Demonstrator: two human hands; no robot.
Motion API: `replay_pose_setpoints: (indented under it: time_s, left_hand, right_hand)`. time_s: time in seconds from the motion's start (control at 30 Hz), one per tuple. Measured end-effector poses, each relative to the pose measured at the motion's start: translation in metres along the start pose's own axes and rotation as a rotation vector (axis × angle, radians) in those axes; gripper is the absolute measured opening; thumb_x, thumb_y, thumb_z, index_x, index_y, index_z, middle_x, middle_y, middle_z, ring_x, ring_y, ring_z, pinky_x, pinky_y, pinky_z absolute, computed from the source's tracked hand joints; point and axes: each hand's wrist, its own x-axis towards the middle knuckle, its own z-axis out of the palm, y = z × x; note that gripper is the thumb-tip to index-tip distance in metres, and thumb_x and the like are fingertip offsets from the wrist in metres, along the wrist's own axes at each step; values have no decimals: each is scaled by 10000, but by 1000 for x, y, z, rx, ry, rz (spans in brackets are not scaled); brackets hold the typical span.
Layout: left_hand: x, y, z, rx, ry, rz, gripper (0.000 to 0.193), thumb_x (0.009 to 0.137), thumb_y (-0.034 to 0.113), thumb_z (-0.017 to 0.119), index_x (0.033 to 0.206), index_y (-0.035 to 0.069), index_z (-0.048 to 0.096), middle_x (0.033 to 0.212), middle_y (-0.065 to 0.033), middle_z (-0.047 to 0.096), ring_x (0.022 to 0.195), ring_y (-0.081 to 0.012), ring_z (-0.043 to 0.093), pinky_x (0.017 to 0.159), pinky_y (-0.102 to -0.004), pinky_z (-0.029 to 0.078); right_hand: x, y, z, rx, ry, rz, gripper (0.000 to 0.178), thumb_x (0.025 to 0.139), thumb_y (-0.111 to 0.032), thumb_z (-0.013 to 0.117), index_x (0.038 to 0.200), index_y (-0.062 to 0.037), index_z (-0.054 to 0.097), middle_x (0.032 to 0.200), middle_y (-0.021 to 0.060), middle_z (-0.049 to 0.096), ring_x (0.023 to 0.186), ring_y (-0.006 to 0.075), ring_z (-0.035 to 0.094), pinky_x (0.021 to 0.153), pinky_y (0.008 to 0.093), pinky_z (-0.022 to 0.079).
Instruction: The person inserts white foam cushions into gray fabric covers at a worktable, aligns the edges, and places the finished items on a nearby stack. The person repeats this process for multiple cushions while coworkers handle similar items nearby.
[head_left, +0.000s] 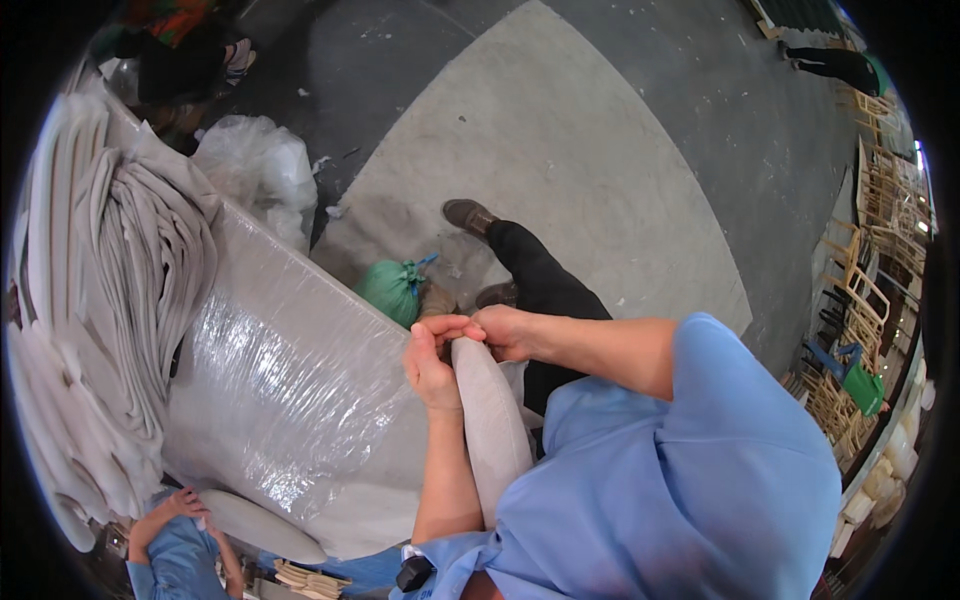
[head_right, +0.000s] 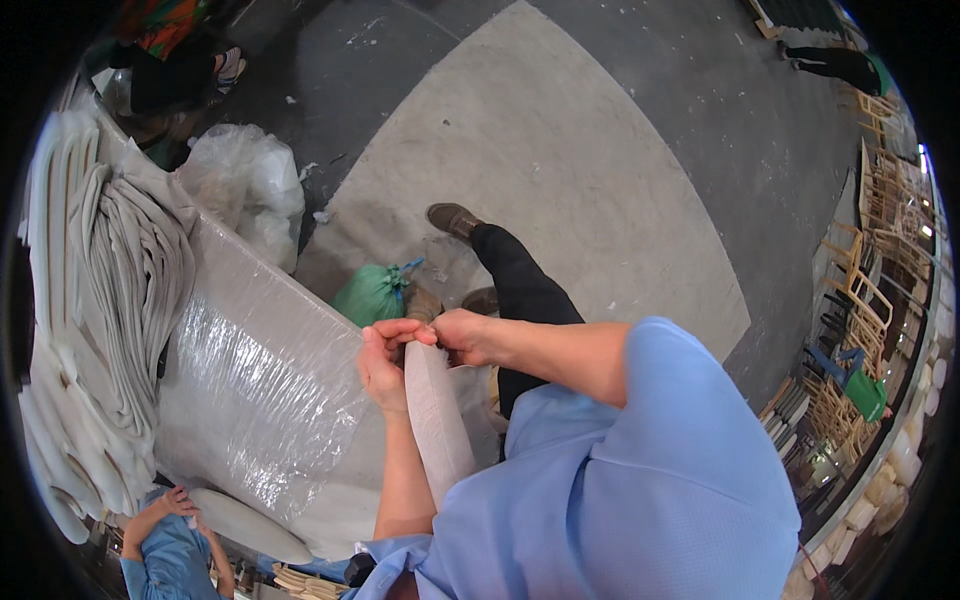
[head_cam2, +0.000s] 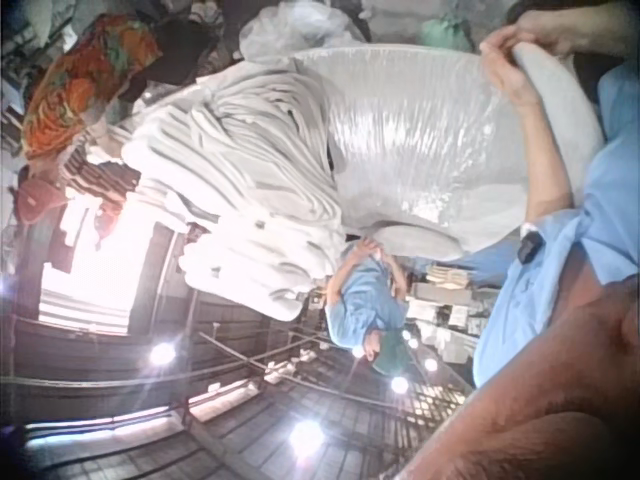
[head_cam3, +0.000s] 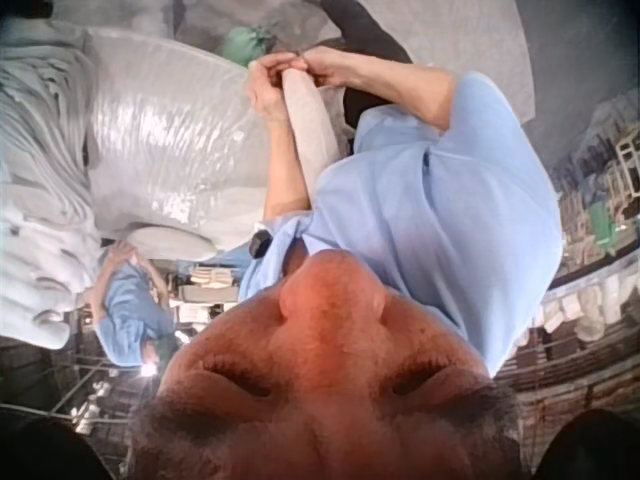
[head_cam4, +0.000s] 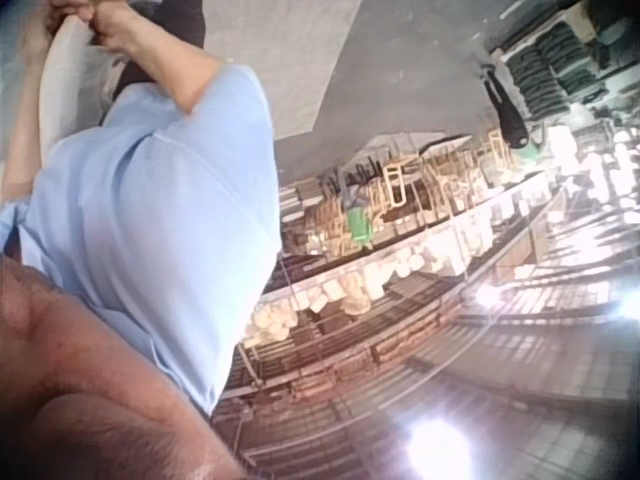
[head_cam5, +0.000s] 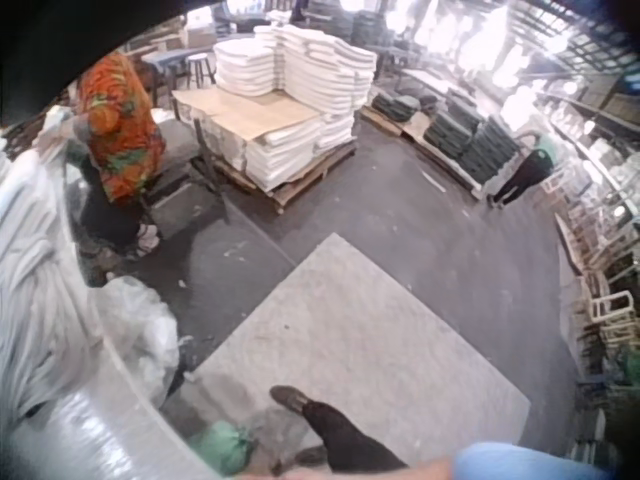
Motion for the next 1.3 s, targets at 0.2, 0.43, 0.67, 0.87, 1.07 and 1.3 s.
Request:
replay_pose_setpoints:
  time_s: [0.2, 0.43, 0.67, 0.87, 1.07, 1.3]
  left_hand:
    - [0, -3, -1, 46, 22, -16, 605, 1151, 383, 337, 1024, -81, 703, 867, -169, 773, 806, -222, 711, 820, -322, 547]
    - [-9, -5, 3, 59, 160, -5, 544, 1158, 347, 339, 1143, -75, 683, 1007, -176, 752, 877, -222, 703, 845, -338, 541]
    - [-21, -4, -5, 434, 423, 405, 474, 1149, 300, 356, 1279, -46, 653, 1300, -171, 602, 1106, -257, 629, 944, -381, 511]
    - [-17, -6, -8, 458, 559, 475, 444, 1133, 279, 372, 1347, -14, 630, 1379, -150, 528, 1196, -256, 552, 998, -393, 465]
    - [-14, -9, -12, 409, 570, 448, 441, 1121, 287, 390, 1397, 11, 594, 1396, -139, 532, 1179, -249, 557, 976, -382, 463]
    - [-11, -9, -14, 381, 558, 452, 474, 1133, 312, 364, 1436, 1, 553, 1409, -127, 542, 1193, -223, 566, 999, -388, 460]
  right_hand:
    - [10, 14, 1, 110, -75, 18, 209, 1037, -170, 548, 989, -64, 722, 1011, 70, 719, 890, 196, 687, 803, 361, 580]
    - [-74, -13, -7, -186, 130, -831, 338, 1107, -308, 556, 952, -60, 725, 945, 37, 714, 921, 157, 652, 868, 350, 519]
    - [-112, -6, 41, -659, -346, -1209, 508, 1096, -382, 455, 887, 9, 703, 932, 158, 745, 931, 298, 698, 1059, 443, 459]
    - [-68, -10, 41, -556, -246, -969, 534, 1066, -355, 436, 791, 18, 701, 827, 161, 727, 838, 271, 662, 977, 414, 480]
    - [-41, -18, 43, -406, -217, -813, 574, 1087, -384, 434, 692, -13, 621, 727, 161, 664, 723, 274, 645, 791, 381, 515]
    - [-5, -10, 32, 41, -293, -466, 544, 1121, -374, 403, 686, -70, 525, 634, 135, 586, 583, 282, 595, 646, 416, 517]
